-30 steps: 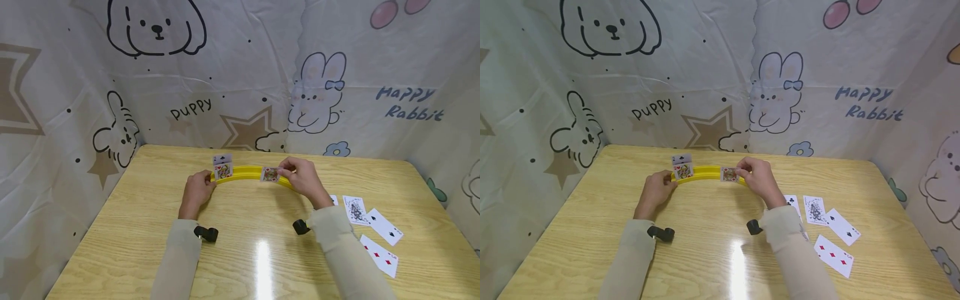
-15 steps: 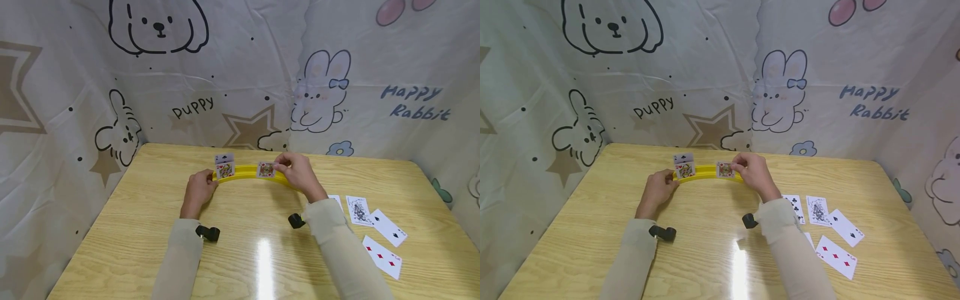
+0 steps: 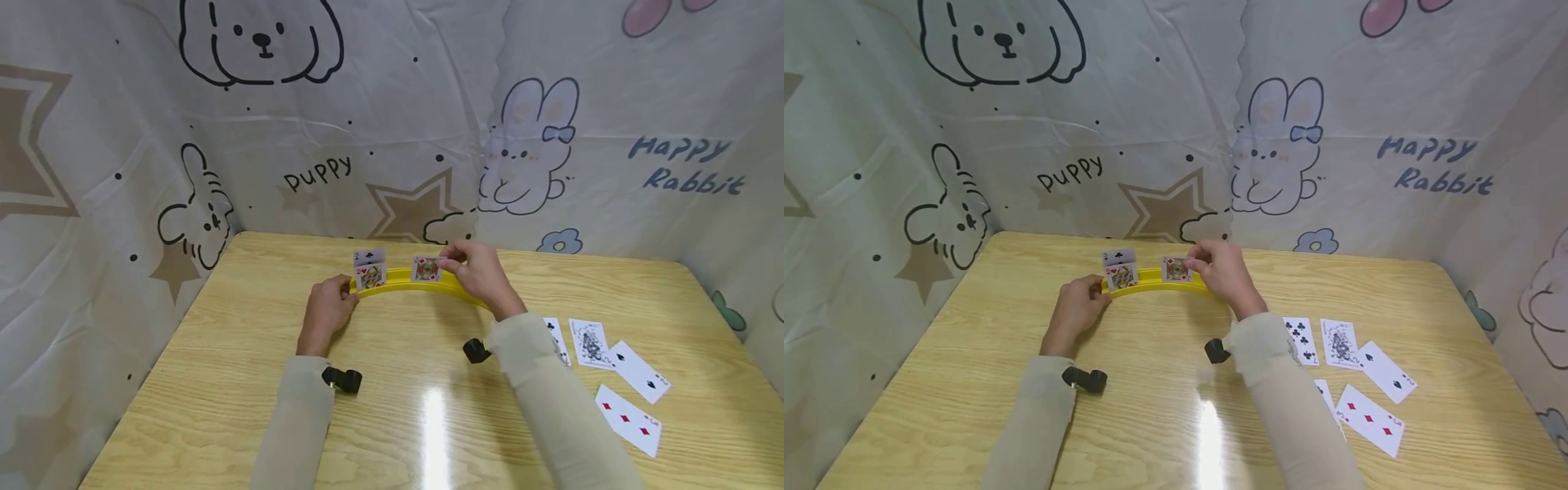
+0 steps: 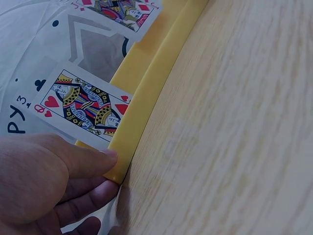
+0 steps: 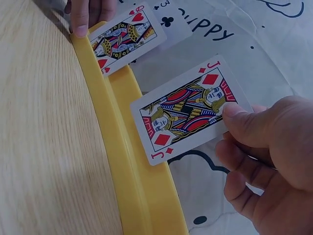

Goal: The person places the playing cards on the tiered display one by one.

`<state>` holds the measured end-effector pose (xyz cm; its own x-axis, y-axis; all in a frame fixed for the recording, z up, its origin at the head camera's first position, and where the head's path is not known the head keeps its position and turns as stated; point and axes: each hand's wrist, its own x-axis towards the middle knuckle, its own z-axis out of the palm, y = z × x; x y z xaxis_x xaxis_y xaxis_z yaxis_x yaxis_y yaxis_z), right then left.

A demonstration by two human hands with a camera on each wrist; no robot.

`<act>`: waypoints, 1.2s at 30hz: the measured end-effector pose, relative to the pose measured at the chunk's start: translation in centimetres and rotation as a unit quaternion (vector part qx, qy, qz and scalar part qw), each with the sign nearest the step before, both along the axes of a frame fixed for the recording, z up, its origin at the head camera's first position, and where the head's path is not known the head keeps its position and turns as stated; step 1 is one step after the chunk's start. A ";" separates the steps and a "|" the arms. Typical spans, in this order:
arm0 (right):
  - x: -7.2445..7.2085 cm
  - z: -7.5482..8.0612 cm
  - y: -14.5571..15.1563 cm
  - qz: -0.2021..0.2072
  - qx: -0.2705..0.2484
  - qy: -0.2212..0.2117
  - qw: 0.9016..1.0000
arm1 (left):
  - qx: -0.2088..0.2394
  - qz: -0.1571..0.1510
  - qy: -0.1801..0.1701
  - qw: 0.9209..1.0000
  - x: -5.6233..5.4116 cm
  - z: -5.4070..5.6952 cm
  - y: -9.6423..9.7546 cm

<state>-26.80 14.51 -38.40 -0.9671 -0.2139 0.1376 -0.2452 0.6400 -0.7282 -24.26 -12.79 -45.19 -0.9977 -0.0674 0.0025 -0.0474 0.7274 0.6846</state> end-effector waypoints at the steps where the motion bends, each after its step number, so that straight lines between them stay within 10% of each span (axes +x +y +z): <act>1: -0.1 0.1 -0.1 0.001 0.000 -0.003 1.000 | 0.000 0.000 0.000 1.000 0.0 0.0 0.0; 36: -2.0 1.6 -2.5 0.039 0.011 0.026 0.999 | -0.001 0.001 0.000 1.000 0.0 -0.1 -0.2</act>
